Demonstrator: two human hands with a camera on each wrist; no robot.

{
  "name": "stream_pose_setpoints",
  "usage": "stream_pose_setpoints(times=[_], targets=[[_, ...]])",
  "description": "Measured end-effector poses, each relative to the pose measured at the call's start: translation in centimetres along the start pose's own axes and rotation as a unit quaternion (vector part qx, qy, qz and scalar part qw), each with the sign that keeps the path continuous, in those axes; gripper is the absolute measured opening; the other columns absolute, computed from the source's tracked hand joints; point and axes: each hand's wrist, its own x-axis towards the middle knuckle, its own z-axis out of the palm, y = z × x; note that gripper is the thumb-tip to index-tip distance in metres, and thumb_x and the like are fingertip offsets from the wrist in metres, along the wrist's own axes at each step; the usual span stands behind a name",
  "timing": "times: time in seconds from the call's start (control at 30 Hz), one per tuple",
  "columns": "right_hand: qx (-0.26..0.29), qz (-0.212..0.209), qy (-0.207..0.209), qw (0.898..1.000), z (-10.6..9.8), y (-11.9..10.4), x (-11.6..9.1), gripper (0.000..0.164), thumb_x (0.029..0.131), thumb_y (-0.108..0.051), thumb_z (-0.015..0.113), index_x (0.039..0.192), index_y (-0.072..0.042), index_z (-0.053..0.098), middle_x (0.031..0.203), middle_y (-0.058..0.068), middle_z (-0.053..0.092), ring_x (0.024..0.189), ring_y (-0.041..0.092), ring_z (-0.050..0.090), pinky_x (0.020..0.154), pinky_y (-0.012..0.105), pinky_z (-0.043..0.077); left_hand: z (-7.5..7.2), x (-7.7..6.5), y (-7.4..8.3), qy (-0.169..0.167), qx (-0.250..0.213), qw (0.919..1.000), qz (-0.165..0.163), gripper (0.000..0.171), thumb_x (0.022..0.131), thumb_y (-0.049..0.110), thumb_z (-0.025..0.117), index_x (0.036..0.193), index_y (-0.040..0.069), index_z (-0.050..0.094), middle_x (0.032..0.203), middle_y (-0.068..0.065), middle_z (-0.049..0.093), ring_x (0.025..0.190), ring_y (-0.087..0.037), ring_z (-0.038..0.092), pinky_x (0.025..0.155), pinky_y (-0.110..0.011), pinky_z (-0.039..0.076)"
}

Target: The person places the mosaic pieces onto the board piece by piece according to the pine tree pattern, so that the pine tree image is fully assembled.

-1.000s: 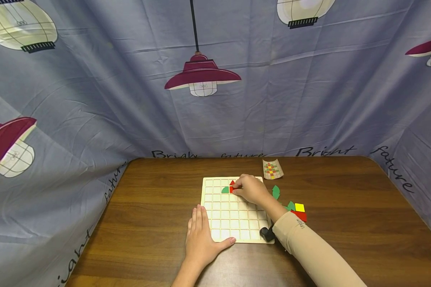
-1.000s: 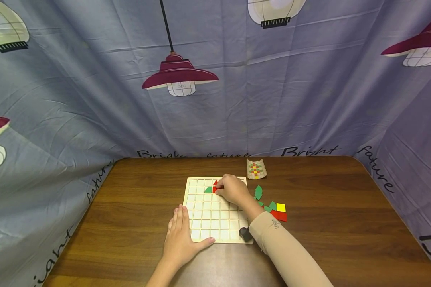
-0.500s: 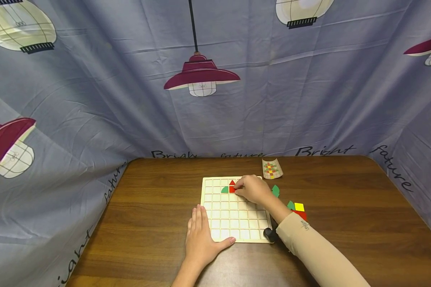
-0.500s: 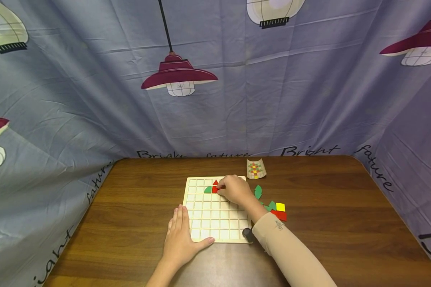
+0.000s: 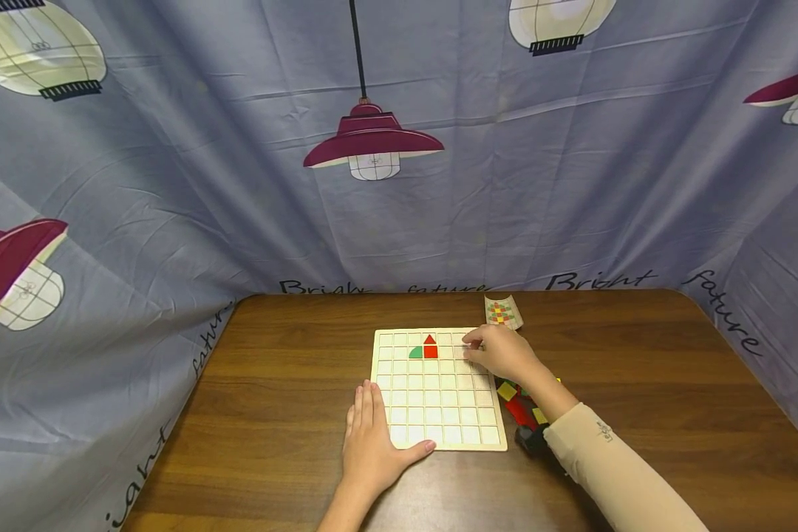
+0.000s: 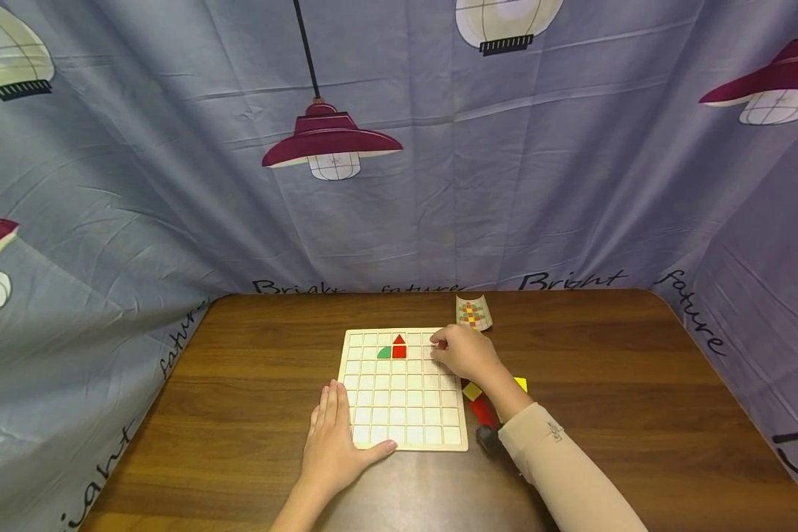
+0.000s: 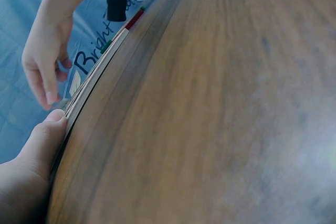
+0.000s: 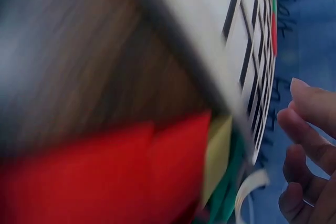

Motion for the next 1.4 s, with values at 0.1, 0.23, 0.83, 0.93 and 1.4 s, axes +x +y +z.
stream_pose_setpoints(times=[0.1, 0.23, 0.83, 0.93, 1.4], targets=[[-0.006, 0.006, 0.01, 1.0, -0.7, 1.3, -0.6, 0.029, 0.09, -0.024, 0.073, 0.116, -0.01, 0.074, 0.092, -0.001, 0.072, 0.065, 0.01, 0.054, 0.055, 0.026, 0.042, 0.0, 0.0, 0.0, 0.003, -0.001, 1.0, 0.001, 0.137, 0.063, 0.089, 0.061, 0.154, -0.006, 0.023, 0.162, -0.025, 0.021, 0.153, -0.037, 0.019, 0.123, -0.052, 0.022], [-0.018, 0.02, 0.025, 0.999, -1.3, 3.1, -1.2, 0.028, 0.089, -0.025, 0.074, 0.113, -0.011, 0.075, 0.092, 0.001, 0.072, 0.064, 0.013, 0.054, 0.055, 0.027, 0.042, 0.0, -0.1, 0.0, 0.009, -0.002, 0.9999, 0.005, 0.137, 0.063, 0.088, 0.062, 0.154, -0.007, 0.024, 0.162, -0.025, 0.023, 0.152, -0.038, 0.021, 0.122, -0.053, 0.023], [-0.025, 0.087, 0.001, 0.996, -1.9, 6.1, -1.8, 0.04, 0.091, -0.034, 0.072, 0.121, -0.008, 0.071, 0.101, 0.007, 0.072, 0.078, 0.016, 0.062, 0.057, 0.029, 0.047, 0.0, 0.0, 0.0, 0.002, -0.004, 1.0, 0.001, 0.137, 0.063, 0.088, 0.062, 0.154, -0.006, 0.023, 0.163, -0.025, 0.02, 0.153, -0.038, 0.018, 0.122, -0.053, 0.022], [-0.023, 0.088, 0.0, 0.996, -1.9, 6.2, -1.9, 0.036, 0.09, -0.032, 0.072, 0.118, -0.009, 0.072, 0.101, 0.007, 0.072, 0.08, 0.018, 0.063, 0.059, 0.031, 0.048, 0.0, 0.0, 0.0, 0.002, -0.003, 1.0, 0.002, 0.137, 0.063, 0.089, 0.061, 0.154, -0.006, 0.023, 0.162, -0.025, 0.021, 0.153, -0.038, 0.019, 0.122, -0.053, 0.023], [0.061, 0.082, 0.008, 0.995, -1.3, 6.9, -1.6, 0.022, 0.088, -0.02, 0.075, 0.103, -0.009, 0.063, 0.091, 0.004, 0.061, 0.082, 0.02, 0.056, 0.071, 0.033, 0.045, 0.0, -0.1, 0.0, -0.004, -0.005, 1.0, -0.002, 0.139, 0.062, 0.089, 0.062, 0.155, -0.005, 0.021, 0.163, -0.024, 0.019, 0.153, -0.036, 0.017, 0.123, -0.052, 0.021]])
